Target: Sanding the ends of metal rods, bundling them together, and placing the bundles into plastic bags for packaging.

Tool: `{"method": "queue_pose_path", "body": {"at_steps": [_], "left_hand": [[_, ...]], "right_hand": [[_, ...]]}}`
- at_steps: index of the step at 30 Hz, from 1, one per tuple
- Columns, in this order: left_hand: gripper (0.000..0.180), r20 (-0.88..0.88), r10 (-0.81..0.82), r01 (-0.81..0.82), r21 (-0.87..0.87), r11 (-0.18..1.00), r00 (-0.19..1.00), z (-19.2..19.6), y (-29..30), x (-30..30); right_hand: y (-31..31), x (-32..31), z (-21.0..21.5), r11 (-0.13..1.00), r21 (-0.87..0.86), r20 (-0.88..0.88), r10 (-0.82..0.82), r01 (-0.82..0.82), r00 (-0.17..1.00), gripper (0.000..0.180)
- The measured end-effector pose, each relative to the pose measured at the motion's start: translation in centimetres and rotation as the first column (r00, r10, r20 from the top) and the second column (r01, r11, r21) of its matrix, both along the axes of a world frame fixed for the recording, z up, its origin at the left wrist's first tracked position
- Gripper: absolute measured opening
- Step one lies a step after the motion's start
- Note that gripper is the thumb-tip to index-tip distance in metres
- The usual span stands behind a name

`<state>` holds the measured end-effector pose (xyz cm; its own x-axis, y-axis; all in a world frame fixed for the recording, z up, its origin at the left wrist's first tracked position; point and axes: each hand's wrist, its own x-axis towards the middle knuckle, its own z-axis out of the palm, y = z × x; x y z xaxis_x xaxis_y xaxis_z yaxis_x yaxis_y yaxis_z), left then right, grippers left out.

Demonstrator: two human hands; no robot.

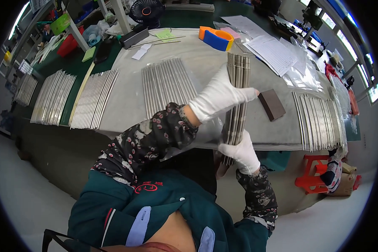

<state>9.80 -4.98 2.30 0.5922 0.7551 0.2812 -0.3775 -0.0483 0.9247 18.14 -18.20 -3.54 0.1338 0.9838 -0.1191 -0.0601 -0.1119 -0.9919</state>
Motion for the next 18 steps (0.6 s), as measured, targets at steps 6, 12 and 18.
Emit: {"method": "queue_pose_path", "body": {"at_steps": [6,12,18], "left_hand": [[0.082,-0.534,0.549,0.411,0.845,0.342,0.642,-2.6,-5.9,-11.8],[0.039,-0.710,0.591,0.509,0.696,0.506,0.382,-5.2,-4.2,-15.7],[0.034,-0.417,0.637,0.265,0.908,0.324,0.648,-5.3,-5.4,-14.7]], "right_hand": [[-8.0,-2.6,0.3,0.950,-0.293,-0.385,-0.016,-0.106,0.923,0.039],[-9.9,-2.9,0.9,0.860,-0.455,-0.211,0.147,-0.230,0.966,0.030],[-10.2,-3.4,-0.4,0.830,-0.417,-0.188,0.321,-0.371,0.928,0.024]]}}
